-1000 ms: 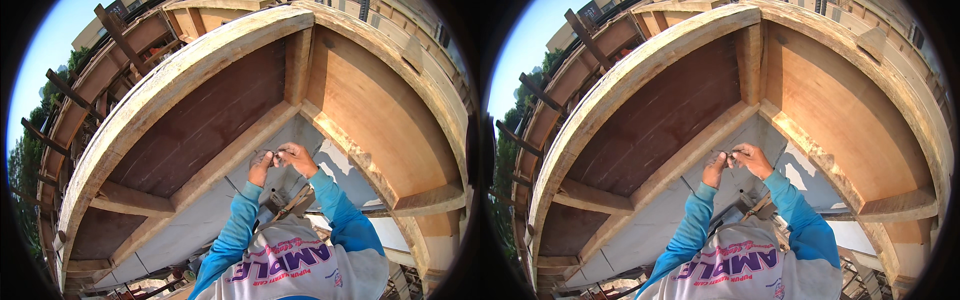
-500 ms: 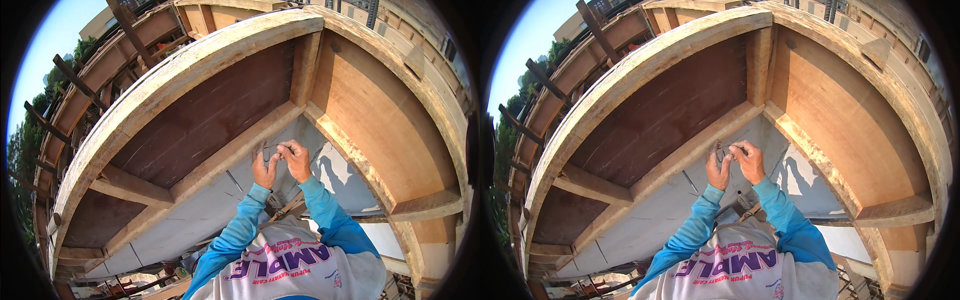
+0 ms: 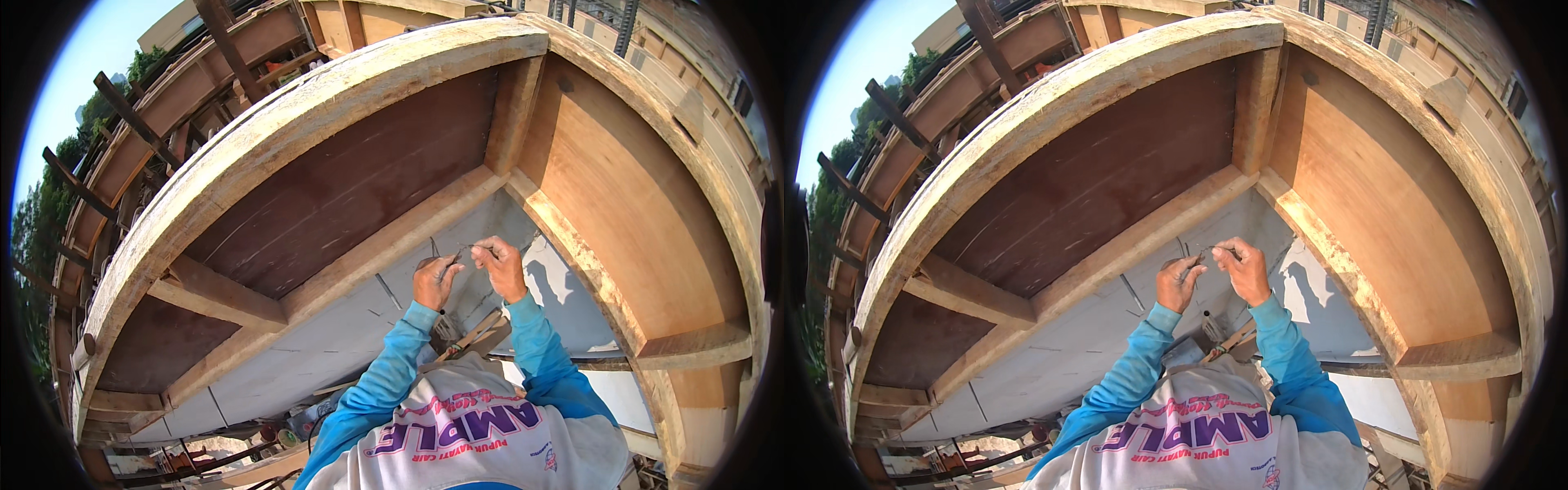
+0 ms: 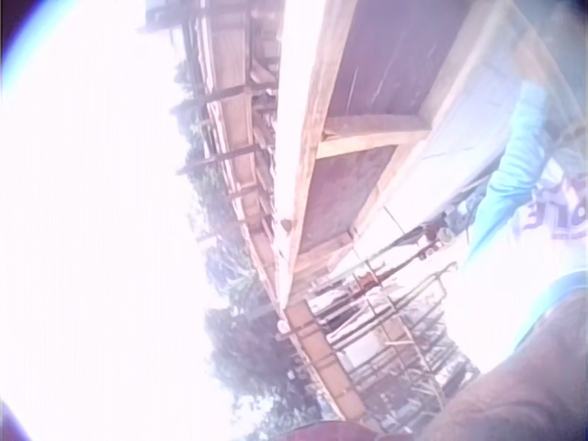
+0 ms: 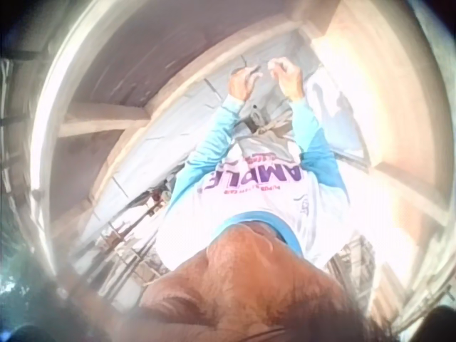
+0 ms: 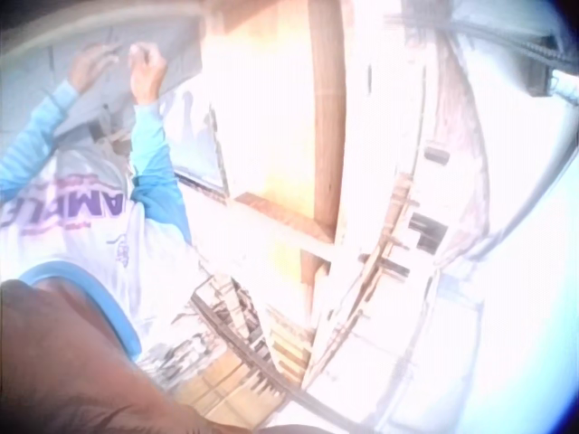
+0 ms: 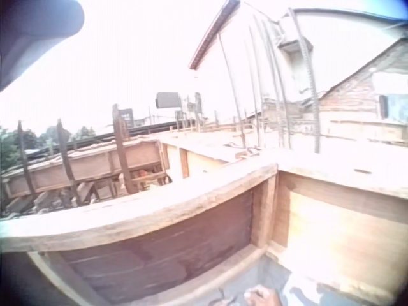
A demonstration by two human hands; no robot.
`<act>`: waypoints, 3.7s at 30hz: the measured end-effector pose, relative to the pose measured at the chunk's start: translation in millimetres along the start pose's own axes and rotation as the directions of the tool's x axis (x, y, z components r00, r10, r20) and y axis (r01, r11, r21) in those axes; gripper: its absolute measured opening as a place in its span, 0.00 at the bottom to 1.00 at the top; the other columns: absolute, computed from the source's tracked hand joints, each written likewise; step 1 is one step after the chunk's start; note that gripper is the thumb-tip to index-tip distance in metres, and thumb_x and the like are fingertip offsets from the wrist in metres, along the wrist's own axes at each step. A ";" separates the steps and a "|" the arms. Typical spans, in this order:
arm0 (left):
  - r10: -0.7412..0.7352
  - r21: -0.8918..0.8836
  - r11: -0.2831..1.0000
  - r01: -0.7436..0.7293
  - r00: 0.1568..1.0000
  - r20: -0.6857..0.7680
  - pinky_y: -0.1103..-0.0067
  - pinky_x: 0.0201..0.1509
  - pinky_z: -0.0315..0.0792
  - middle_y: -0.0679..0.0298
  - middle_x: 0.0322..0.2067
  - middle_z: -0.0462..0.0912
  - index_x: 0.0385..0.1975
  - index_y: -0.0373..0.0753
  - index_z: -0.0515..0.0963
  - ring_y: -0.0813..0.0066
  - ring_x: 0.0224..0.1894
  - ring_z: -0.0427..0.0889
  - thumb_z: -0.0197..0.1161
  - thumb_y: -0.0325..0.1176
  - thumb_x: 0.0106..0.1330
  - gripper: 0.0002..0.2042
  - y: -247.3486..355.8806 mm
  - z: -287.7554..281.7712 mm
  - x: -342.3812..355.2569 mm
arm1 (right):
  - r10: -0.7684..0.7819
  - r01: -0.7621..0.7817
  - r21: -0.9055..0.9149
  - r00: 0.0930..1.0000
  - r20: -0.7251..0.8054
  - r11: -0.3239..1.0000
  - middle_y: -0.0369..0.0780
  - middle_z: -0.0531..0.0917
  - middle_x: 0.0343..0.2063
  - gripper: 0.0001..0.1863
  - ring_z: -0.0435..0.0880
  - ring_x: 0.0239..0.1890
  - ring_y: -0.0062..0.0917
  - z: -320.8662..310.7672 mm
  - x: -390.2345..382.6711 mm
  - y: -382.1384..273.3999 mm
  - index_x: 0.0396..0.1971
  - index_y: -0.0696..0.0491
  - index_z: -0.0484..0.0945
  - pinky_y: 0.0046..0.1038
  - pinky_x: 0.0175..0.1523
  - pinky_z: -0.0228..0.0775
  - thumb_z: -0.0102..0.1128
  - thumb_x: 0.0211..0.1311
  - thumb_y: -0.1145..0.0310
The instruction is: The person secures wooden concrete forms by hammering nails into the framework and using wire to tie components together in an active construction zone.
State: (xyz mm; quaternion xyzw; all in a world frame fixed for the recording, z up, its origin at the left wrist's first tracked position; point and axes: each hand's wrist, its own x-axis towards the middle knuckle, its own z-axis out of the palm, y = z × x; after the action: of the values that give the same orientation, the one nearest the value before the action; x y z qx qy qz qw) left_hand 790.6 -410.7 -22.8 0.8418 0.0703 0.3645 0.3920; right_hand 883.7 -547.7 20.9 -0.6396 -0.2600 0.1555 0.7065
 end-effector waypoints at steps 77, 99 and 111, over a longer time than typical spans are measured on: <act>0.040 0.495 0.865 0.085 0.971 -0.237 0.64 0.41 0.64 0.63 0.37 0.78 0.34 0.40 0.81 0.61 0.44 0.72 0.58 0.41 0.60 0.12 8.4 -56.8 62.1 | -0.637 1.000 0.025 -0.017 0.771 0.004 0.46 0.79 0.44 0.21 0.78 0.48 0.32 495.7 -65.7 -356.0 0.46 0.57 0.79 0.34 0.53 0.71 0.60 0.60 0.57; 0.013 0.501 0.862 0.077 0.985 -0.174 0.65 0.39 0.63 0.66 0.35 0.78 0.32 0.40 0.81 0.65 0.41 0.73 0.58 0.42 0.59 0.12 12.4 -62.9 57.7 | -0.777 0.804 0.288 0.305 0.551 0.520 0.51 0.79 0.32 0.21 0.81 0.36 0.40 368.7 -11.2 -319.8 0.38 0.64 0.76 0.39 0.43 0.73 0.63 0.58 0.59; -0.031 0.535 0.833 0.139 0.978 -0.205 0.66 0.38 0.62 0.67 0.33 0.78 0.30 0.40 0.81 0.67 0.39 0.73 0.57 0.42 0.59 0.12 13.2 -49.4 78.6 | -0.170 0.140 0.176 0.971 0.168 0.974 0.32 0.67 0.16 0.18 0.65 0.15 0.14 127.8 -21.6 -238.6 0.49 0.58 0.66 0.17 0.21 0.60 0.52 0.68 0.60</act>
State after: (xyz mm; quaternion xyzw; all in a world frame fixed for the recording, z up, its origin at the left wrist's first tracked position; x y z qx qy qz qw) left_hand 812.3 -357.8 51.5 0.8764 0.2454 0.3889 0.1430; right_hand 766.7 -486.4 258.2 -0.5405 -0.3595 0.1781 0.7395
